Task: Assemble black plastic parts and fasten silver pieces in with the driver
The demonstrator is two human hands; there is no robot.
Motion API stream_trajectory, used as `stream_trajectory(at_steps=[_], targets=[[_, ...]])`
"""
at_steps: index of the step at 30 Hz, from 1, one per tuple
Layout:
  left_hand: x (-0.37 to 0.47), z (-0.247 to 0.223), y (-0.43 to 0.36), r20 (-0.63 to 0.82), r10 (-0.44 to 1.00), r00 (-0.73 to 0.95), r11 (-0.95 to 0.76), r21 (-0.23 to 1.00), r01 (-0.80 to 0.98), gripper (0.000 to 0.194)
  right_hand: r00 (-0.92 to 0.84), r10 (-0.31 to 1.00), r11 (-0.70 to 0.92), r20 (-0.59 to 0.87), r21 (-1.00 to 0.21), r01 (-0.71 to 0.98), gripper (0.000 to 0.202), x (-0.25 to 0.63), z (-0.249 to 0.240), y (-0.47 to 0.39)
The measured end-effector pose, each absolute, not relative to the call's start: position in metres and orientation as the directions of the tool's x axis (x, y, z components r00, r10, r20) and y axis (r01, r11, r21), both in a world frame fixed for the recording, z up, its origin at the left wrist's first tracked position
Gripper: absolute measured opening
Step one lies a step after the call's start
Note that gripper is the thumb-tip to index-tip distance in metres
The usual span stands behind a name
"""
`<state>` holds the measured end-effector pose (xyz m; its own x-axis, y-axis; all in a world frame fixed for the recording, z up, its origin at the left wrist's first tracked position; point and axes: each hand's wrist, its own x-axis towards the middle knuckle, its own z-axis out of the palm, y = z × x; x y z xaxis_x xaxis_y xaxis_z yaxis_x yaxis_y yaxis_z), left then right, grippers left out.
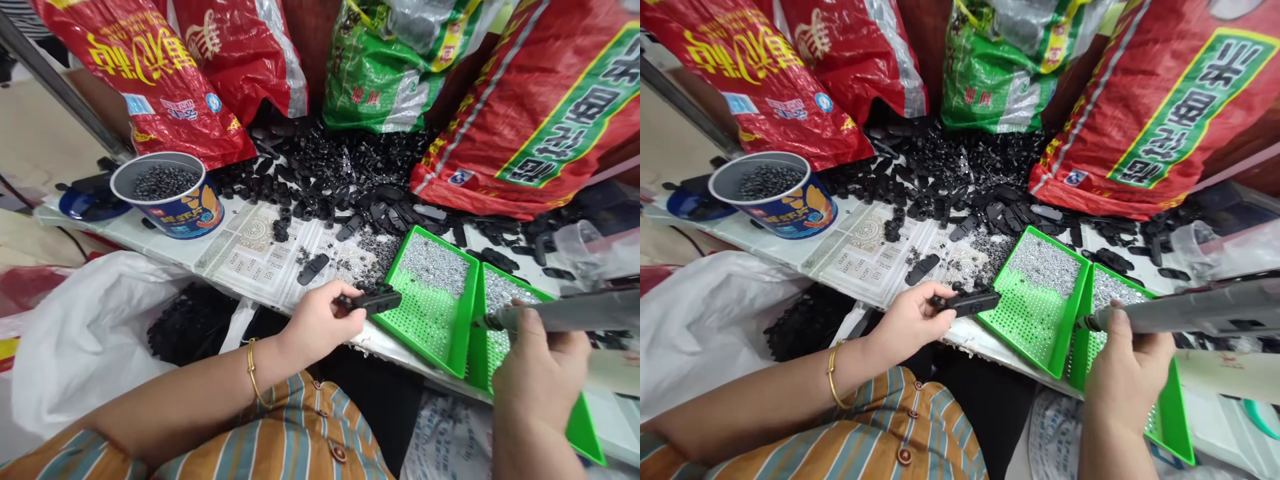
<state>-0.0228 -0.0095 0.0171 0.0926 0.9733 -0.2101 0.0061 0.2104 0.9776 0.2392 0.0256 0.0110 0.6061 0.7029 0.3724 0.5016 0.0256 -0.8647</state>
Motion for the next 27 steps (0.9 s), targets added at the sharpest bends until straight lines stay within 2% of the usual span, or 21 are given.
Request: stream_trajectory(at_steps=[4, 5, 7, 9, 11, 13, 15, 18, 20, 22, 24, 27], targets=[[-0.025, 0.013, -0.008, -0.382, 0.901, 0.206, 0.431, 0.844, -0.319, 0.026, 0.636, 0.496, 0.157, 0.591, -0.781, 0.604, 0.050, 0.216, 0.022, 0.005], [-0.024, 0.012, -0.008, -0.407, 0.888, 0.213, 0.458, 0.811, -0.364, 0.026, 0.635, 0.533, 0.164, 0.560, -0.804, 0.572, 0.047, 0.206, 0.026, -0.001], [-0.021, 0.009, -0.010, -0.434, 0.872, 0.228, 0.490, 0.764, -0.421, 0.027, 0.532, 0.792, 0.077, 0.299, -0.914, 0.398, 0.040, 0.186, 0.029, -0.008], [-0.019, 0.005, -0.013, -0.422, 0.866, 0.266, 0.499, 0.745, -0.443, 0.028, 0.306, 0.952, -0.064, 0.007, -0.973, 0.223, 0.044, 0.172, 0.026, -0.008], [-0.021, 0.002, -0.013, -0.384, 0.855, 0.348, 0.510, 0.745, -0.430, 0.031, 0.143, 0.972, -0.207, -0.186, -0.968, 0.145, 0.046, 0.163, 0.019, -0.002], [-0.028, 0.000, -0.011, -0.362, 0.831, 0.422, 0.528, 0.749, -0.399, 0.033, 0.065, 0.962, -0.272, -0.265, -0.951, 0.145, 0.043, 0.156, 0.011, 0.010], [-0.041, 0.002, -0.007, -0.380, 0.809, 0.448, 0.564, 0.717, -0.410, 0.032, -0.048, 0.969, -0.230, -0.243, -0.955, 0.190, 0.037, 0.147, 0.009, 0.022], [-0.062, 0.007, -0.004, -0.368, 0.744, 0.557, 0.639, 0.633, -0.436, 0.032, -0.335, 0.929, -0.050, -0.157, -0.951, 0.306, 0.030, 0.126, 0.018, 0.038], [-0.076, 0.009, -0.003, -0.341, 0.713, 0.612, 0.666, 0.602, -0.441, 0.031, -0.439, 0.891, 0.079, -0.116, -0.912, 0.402, 0.029, 0.109, 0.024, 0.051], [-0.090, 0.007, -0.005, -0.385, 0.754, 0.533, 0.644, 0.593, -0.483, 0.026, -0.411, 0.911, 0.206, -0.032, -0.827, 0.523, 0.029, 0.090, 0.027, 0.067], [-0.104, 0.003, -0.008, -0.463, 0.809, 0.362, 0.586, 0.600, -0.544, 0.022, -0.385, 0.917, 0.344, 0.103, -0.695, 0.632, 0.027, 0.067, 0.023, 0.084], [-0.125, 0.000, -0.011, -0.489, 0.857, 0.164, 0.466, 0.598, -0.652, 0.021, -0.536, 0.815, 0.562, 0.220, -0.525, 0.639, 0.021, 0.025, 0.011, 0.105]])
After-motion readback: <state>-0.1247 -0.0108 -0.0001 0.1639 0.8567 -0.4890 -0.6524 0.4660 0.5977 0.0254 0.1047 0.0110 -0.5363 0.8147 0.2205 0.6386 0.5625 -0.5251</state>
